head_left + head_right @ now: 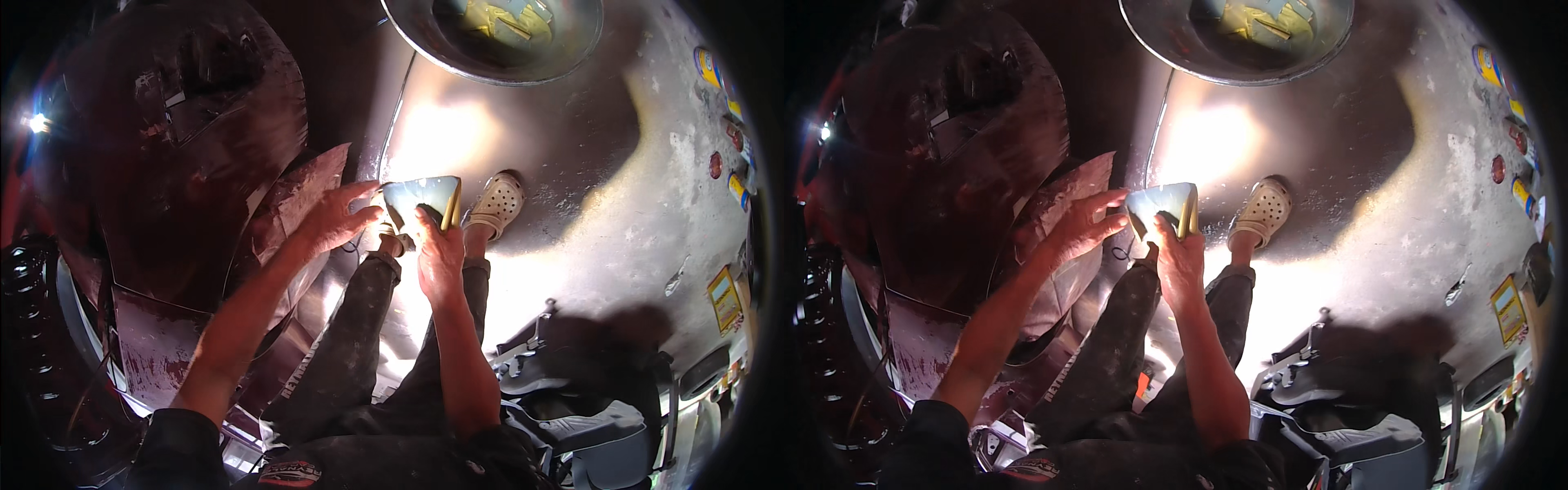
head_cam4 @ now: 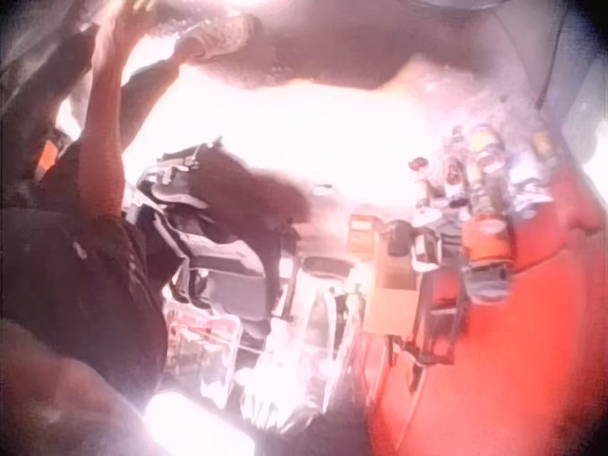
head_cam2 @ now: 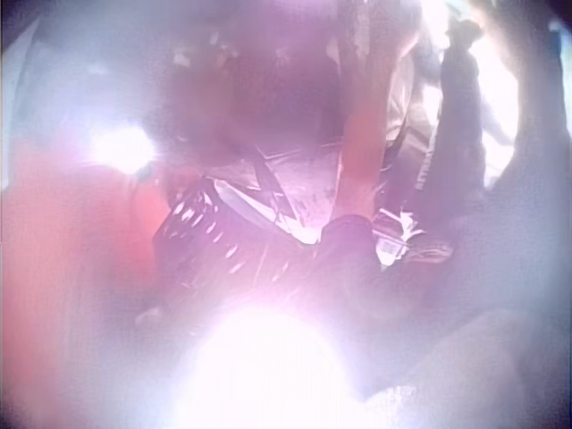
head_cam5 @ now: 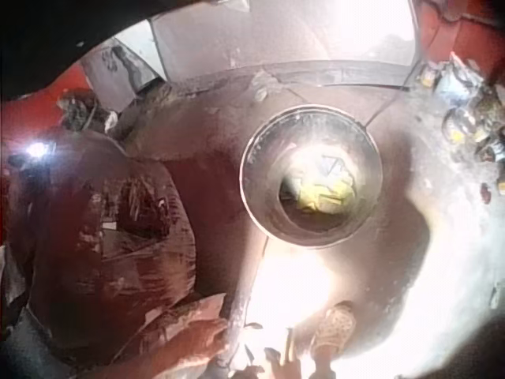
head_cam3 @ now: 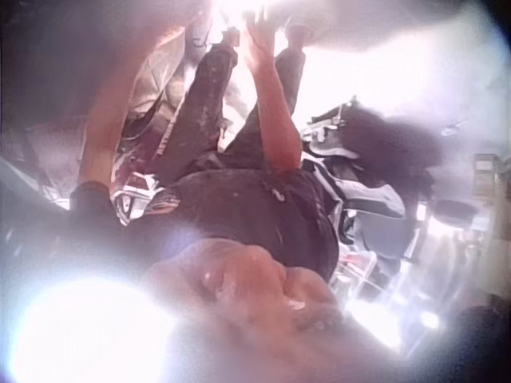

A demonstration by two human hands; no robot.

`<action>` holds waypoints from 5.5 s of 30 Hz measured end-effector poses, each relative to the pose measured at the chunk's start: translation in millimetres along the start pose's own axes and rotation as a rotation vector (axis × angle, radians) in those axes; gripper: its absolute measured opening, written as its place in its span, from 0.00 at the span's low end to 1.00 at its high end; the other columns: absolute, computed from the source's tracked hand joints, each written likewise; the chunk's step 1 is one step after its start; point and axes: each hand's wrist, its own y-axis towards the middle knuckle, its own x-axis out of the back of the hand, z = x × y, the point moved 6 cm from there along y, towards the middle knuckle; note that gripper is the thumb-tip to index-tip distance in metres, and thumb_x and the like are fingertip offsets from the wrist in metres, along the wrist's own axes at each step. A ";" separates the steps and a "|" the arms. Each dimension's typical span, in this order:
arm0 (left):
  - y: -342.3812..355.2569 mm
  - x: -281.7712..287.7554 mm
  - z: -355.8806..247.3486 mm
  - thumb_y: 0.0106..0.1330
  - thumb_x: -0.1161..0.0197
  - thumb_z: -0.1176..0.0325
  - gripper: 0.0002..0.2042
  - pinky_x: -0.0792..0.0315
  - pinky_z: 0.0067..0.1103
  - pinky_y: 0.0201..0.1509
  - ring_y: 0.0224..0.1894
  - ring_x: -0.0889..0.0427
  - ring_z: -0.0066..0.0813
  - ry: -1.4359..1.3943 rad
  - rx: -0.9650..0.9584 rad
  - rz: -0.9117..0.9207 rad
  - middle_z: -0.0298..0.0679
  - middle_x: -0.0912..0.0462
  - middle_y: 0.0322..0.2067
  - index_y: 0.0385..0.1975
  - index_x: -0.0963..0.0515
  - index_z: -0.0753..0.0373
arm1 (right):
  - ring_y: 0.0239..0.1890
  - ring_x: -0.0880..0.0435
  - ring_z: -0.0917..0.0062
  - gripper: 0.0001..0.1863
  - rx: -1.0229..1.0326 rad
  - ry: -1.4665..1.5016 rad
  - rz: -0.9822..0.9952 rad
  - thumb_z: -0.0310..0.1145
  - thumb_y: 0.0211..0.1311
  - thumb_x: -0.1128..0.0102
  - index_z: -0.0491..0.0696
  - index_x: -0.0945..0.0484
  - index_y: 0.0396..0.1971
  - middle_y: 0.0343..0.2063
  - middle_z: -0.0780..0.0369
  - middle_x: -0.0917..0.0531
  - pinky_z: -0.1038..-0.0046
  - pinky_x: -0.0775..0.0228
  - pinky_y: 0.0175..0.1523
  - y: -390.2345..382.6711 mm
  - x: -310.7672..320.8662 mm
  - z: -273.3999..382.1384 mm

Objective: The person sands the front fender of a maroon car using a sanding block and water from a bucket, then wipes the surface with a cloth. The person repeatedly dips the sanding block into the bucket and continues sanding different areas of the fender.

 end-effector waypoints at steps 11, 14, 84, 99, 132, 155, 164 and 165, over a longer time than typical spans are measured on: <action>20.5 -64.9 -5.4 0.75 0.41 0.57 0.14 0.25 0.22 0.49 0.43 0.20 0.23 -1.412 0.136 -0.520 0.34 0.18 0.41 0.48 0.24 0.62 | 0.56 0.26 0.52 0.31 0.986 -1.400 -0.073 0.40 0.60 0.31 0.43 0.28 0.61 0.51 0.48 0.24 0.51 0.33 0.60 15.0 -27.8 119.2; 9.8 -49.9 28.3 0.72 0.39 0.65 0.11 0.25 0.19 0.47 0.41 0.20 0.20 -1.156 0.133 -0.566 0.35 0.16 0.37 0.48 0.20 0.62 | 0.62 0.32 0.48 0.35 1.220 -1.690 -0.101 0.42 0.61 0.32 0.46 0.32 0.66 0.62 0.50 0.31 0.48 0.40 0.67 44.3 -54.7 164.8; -32.4 -57.3 -5.3 0.76 0.44 0.51 0.19 0.30 0.21 0.43 0.36 0.28 0.17 -0.659 0.215 -0.431 0.31 0.24 0.31 0.52 0.19 0.60 | 0.45 0.21 0.63 0.28 0.812 -1.648 -0.159 0.36 0.58 0.34 0.42 0.27 0.58 0.48 0.50 0.22 0.64 0.25 0.50 256.4 150.6 81.3; -38.4 -64.8 -26.8 0.78 0.45 0.56 0.21 0.28 0.23 0.62 0.56 0.21 0.24 -1.457 0.275 -0.279 0.39 0.19 0.55 0.61 0.27 0.65 | 0.51 0.25 0.53 0.45 0.702 -1.245 0.264 0.40 0.59 0.30 0.39 0.43 0.72 0.52 0.47 0.25 0.59 0.28 0.55 -43.8 -28.4 38.1; -9.3 -59.9 -76.7 0.69 0.39 0.67 0.16 0.28 0.21 0.55 0.47 0.21 0.20 -0.591 0.047 -0.090 0.38 0.16 0.45 0.55 0.23 0.63 | 0.32 0.20 0.83 0.12 0.256 -0.605 -0.183 0.36 0.69 0.38 0.43 0.21 0.43 0.35 0.63 0.18 0.79 0.26 0.32 105.5 96.3 161.6; 85.9 -82.0 -101.5 0.70 0.36 0.61 0.18 0.22 0.26 0.46 0.40 0.15 0.31 -0.397 -0.003 -0.333 0.47 0.15 0.39 0.56 0.25 0.60 | 0.30 0.23 0.86 0.11 0.229 -0.318 -0.219 0.37 0.73 0.41 0.46 0.24 0.47 0.33 0.67 0.19 0.81 0.31 0.32 25.6 116.2 127.3; 55.2 -82.0 -81.1 0.72 0.35 0.57 0.19 0.28 0.17 0.55 0.47 0.22 0.19 -0.775 0.082 -0.305 0.34 0.17 0.44 0.56 0.23 0.61 | 0.35 0.21 0.81 0.08 0.418 -0.615 -0.303 0.27 0.69 0.40 0.43 0.25 0.45 0.34 0.63 0.18 0.76 0.26 0.42 -1.2 93.9 110.0; 52.6 -81.2 -81.2 0.72 0.36 0.59 0.19 0.29 0.18 0.57 0.49 0.22 0.19 -0.879 0.106 -0.259 0.34 0.17 0.46 0.58 0.24 0.61 | 0.35 0.21 0.81 0.09 0.449 -0.629 -0.328 0.27 0.69 0.41 0.42 0.25 0.46 0.34 0.62 0.18 0.76 0.26 0.42 1.9 94.6 111.5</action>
